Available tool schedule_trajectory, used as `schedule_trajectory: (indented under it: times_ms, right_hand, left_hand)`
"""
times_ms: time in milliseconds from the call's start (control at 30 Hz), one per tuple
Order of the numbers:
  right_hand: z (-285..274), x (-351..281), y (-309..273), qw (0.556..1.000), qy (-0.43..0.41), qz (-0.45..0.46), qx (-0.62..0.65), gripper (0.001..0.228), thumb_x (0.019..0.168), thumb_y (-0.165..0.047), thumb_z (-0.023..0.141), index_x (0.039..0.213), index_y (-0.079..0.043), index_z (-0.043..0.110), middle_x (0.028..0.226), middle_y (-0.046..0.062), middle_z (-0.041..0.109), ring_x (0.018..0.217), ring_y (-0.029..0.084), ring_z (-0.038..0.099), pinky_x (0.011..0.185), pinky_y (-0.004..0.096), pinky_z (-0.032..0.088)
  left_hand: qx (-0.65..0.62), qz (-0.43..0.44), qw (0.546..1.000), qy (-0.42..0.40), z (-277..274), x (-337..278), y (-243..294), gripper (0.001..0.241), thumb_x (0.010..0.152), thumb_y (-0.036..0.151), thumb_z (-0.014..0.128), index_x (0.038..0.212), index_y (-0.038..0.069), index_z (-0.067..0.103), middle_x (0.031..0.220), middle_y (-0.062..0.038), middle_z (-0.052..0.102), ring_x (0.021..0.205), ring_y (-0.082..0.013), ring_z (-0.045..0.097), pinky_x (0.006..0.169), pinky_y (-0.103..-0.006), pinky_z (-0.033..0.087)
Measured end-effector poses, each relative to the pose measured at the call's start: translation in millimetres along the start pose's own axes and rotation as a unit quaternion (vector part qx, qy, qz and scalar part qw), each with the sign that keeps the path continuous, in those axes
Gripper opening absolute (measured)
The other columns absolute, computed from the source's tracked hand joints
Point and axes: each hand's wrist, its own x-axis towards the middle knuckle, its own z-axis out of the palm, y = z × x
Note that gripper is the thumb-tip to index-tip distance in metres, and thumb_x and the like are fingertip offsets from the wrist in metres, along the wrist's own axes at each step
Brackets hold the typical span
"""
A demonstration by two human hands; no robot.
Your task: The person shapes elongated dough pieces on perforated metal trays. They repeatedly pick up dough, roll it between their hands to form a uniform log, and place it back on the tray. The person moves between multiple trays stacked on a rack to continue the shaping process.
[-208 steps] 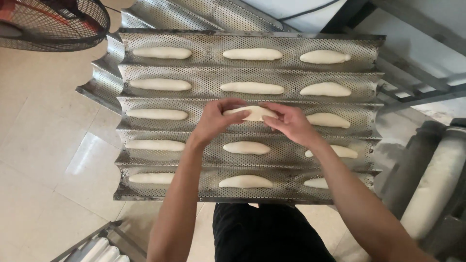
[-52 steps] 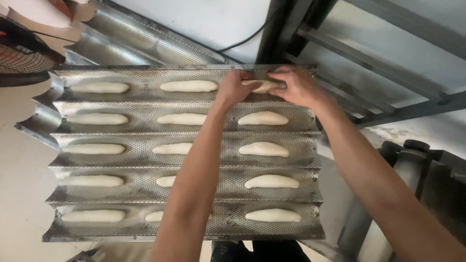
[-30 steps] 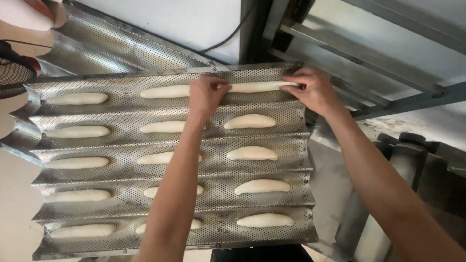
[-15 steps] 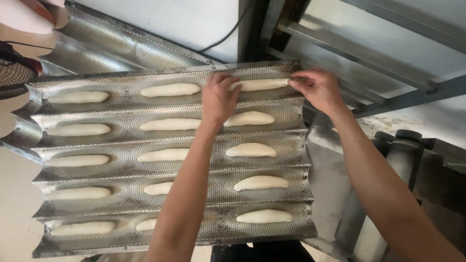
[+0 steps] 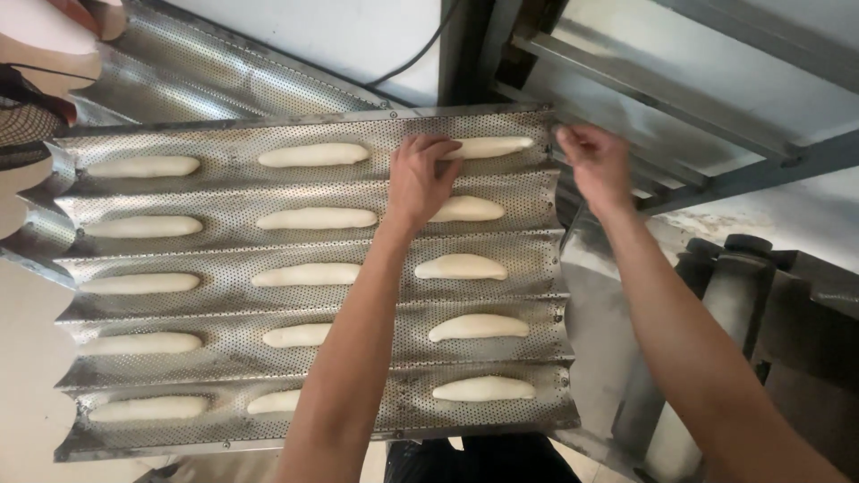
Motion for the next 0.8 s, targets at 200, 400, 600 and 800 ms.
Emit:
schedule_trajectory:
  times_ms: [200, 400, 600, 800]
  right_hand:
    - [22, -15, -52, 0.989, -0.038, -0.132, -0.055, 0.014, 0.093, -0.011, 0.087, 0.105, -0.006, 0.081, 0.088, 0.014, 0.075, 0.079, 0.023, 0.072, 0.063, 0.029, 0.056]
    - [19, -15, -58, 0.977, -0.077, -0.128, -0.152, 0.012, 0.094, -0.014, 0.083, 0.103, -0.006, 0.081, 0.089, 0.018, 0.075, 0.085, 0.036, 0.073, 0.067, 0.039, 0.059]
    - [35, -46, -127, 0.962, -0.119, -0.191, -0.154, 0.012, 0.1, -0.011, 0.075, 0.109, -0.005, 0.079, 0.096, 0.018, 0.074, 0.092, 0.035, 0.071, 0.082, 0.042, 0.057]
    - [99, -86, -161, 0.857, -0.353, -0.286, -0.242, 0.015, 0.09, -0.012, 0.075, 0.104, -0.005, 0.076, 0.102, 0.014, 0.072, 0.098, 0.034, 0.07, 0.091, 0.044, 0.057]
  left_hand:
    - [-0.119, 0.008, 0.991, 0.067, -6, 1, 1, 0.018, 0.091, 0.021, 0.077, 0.108, 0.015, 0.08, 0.108, -0.01, 0.075, 0.112, -0.0334, 0.069, 0.099, -0.0477, 0.053]
    - [-0.161, -0.062, 0.98, 0.104, -53, -21, 12, 0.019, 0.099, 0.018, 0.071, 0.115, 0.013, 0.078, 0.113, -0.012, 0.074, 0.116, -0.0326, 0.068, 0.104, -0.0461, 0.051]
    - [-0.212, -0.138, 0.961, 0.113, -79, -58, 20, 0.018, 0.1, 0.016, 0.07, 0.115, 0.009, 0.078, 0.103, -0.016, 0.076, 0.1, -0.0328, 0.073, 0.086, -0.0434, 0.059]
    - [-0.201, -0.203, 0.958, 0.024, -64, -72, 25, 0.023, 0.099, 0.025, 0.071, 0.114, 0.01, 0.079, 0.099, -0.015, 0.078, 0.095, -0.0343, 0.076, 0.08, -0.0436, 0.062]
